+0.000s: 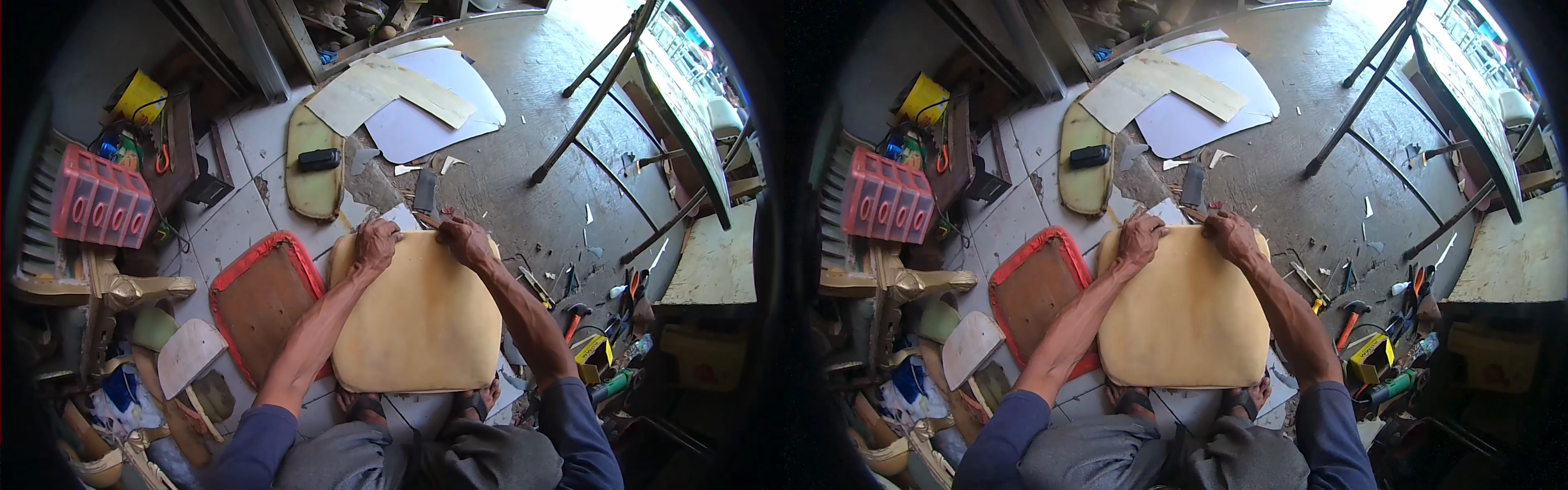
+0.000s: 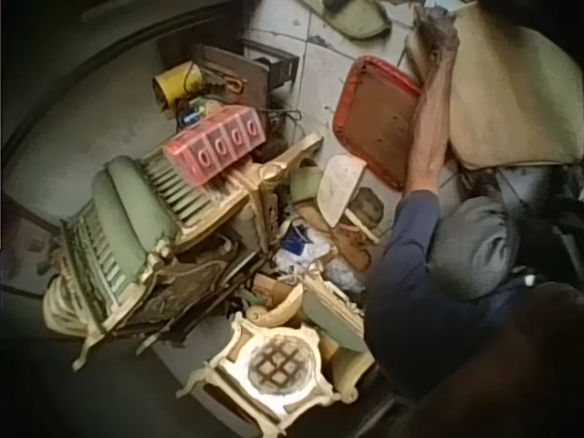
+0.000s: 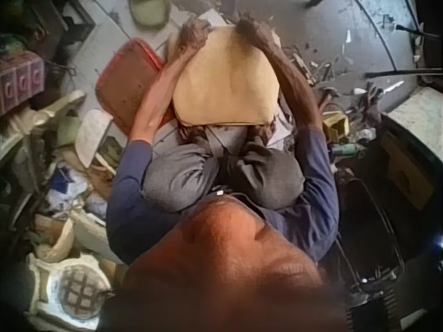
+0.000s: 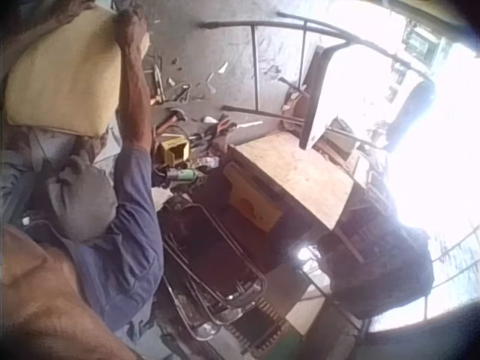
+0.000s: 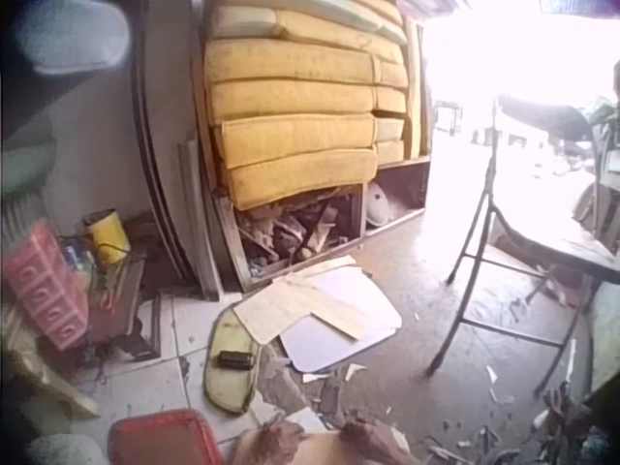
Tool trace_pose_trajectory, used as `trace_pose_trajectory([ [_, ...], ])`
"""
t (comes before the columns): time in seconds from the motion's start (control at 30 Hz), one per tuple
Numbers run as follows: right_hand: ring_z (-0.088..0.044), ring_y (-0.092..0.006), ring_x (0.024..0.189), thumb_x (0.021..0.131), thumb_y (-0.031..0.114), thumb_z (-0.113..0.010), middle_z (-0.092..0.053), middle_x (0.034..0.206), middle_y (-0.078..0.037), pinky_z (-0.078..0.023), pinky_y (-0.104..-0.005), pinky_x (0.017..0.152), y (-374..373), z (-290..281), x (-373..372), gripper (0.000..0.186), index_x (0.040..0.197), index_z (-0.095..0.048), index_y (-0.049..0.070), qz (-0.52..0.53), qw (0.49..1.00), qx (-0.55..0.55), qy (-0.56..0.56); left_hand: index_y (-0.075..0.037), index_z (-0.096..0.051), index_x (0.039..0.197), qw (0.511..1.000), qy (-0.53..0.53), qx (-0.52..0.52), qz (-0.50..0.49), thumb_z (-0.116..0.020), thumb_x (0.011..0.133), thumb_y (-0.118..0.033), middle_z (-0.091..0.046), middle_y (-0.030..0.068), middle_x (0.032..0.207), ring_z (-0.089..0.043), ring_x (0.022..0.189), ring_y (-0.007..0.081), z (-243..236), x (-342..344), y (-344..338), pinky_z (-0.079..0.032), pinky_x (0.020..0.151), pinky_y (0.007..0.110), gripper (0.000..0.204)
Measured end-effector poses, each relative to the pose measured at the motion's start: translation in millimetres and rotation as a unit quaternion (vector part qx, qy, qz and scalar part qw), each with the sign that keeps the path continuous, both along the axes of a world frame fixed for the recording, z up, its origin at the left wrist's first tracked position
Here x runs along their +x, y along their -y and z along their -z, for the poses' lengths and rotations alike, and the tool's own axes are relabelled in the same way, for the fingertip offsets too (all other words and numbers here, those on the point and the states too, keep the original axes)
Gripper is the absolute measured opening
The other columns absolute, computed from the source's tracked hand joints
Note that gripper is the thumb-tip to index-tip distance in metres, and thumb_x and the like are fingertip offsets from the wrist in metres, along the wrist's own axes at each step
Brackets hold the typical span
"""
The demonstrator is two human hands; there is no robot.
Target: The person prepares chair seat components by marking a wooden board with a pen, using pliers to pull out staples, and then applying adhesive from a bottle to the wooden board and a piece of foam before pressing them together.
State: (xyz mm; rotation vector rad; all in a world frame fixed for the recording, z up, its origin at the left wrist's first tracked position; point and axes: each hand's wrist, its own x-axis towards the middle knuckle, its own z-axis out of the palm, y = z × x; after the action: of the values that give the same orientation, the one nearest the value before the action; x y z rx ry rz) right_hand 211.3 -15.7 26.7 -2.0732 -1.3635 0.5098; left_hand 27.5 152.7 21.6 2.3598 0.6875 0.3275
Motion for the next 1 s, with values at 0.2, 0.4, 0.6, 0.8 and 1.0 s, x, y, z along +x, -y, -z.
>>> trace_pose_trajectory([
  [0.2,-0.068,-0.0332,0.093,0.083,0.019,-0.069,-0.070,0.097,-0.017,-0.052,-0.0413,0.082,2,-7,8,0.021,0.097,-0.073,0.004,-0.005,0.997,-0.023,-0.074,-0.005,-0.072,0.085,0.998,0.043,-0.036,-0.001,-0.071,0.081,-0.020,-0.066,0.0167,0.085,-0.061,0.087,0.0365,-3,2,2,-0.047,0.084,0.047,0.016],
  [0.4,-0.071,-0.0284,0.092,0.088,0.022,-0.067,-0.072,0.098,-0.019,-0.053,-0.0375,0.081,3,-28,16,0.023,0.100,-0.072,0.003,-0.013,0.991,-0.089,-0.096,-0.006,-0.072,0.084,0.999,0.023,0.039,0.024,-0.061,0.085,-0.021,-0.064,0.0198,0.086,-0.061,0.087,0.0391,-12,8,1,-0.049,0.078,0.048,0.018],
  [0.6,-0.070,-0.0288,0.095,0.088,0.028,-0.068,-0.073,0.103,-0.015,-0.052,-0.0364,0.087,4,-39,17,0.026,0.101,-0.073,0.006,0.018,0.991,-0.054,-0.122,-0.010,-0.071,0.098,0.985,0.059,0.122,0.102,-0.056,0.091,-0.025,-0.067,0.0147,0.092,-0.063,0.089,0.0347,-41,11,18,-0.046,0.083,0.047,0.022],
  [0.8,-0.062,-0.0320,0.110,0.088,0.023,-0.068,-0.067,0.117,-0.014,-0.048,-0.0398,0.096,28,-64,-6,0.025,0.110,-0.071,0.013,0.062,0.998,0.015,0.021,-0.011,-0.073,0.102,0.994,-0.057,0.044,0.081,-0.057,0.092,-0.036,-0.069,0.0179,0.099,-0.065,0.093,0.0354,-50,17,17,-0.046,0.087,0.050,0.031],
  [1.0,-0.059,-0.0382,0.103,0.090,0.023,-0.065,-0.064,0.109,-0.019,-0.048,-0.0445,0.090,131,-54,-74,0.032,0.114,-0.065,0.003,0.281,0.956,0.060,0.062,-0.014,-0.073,0.110,0.997,-0.057,0.049,0.006,-0.060,0.089,-0.040,-0.070,0.0142,0.104,-0.064,0.102,0.0337,-25,-17,-29,-0.043,0.092,0.048,0.036],
])
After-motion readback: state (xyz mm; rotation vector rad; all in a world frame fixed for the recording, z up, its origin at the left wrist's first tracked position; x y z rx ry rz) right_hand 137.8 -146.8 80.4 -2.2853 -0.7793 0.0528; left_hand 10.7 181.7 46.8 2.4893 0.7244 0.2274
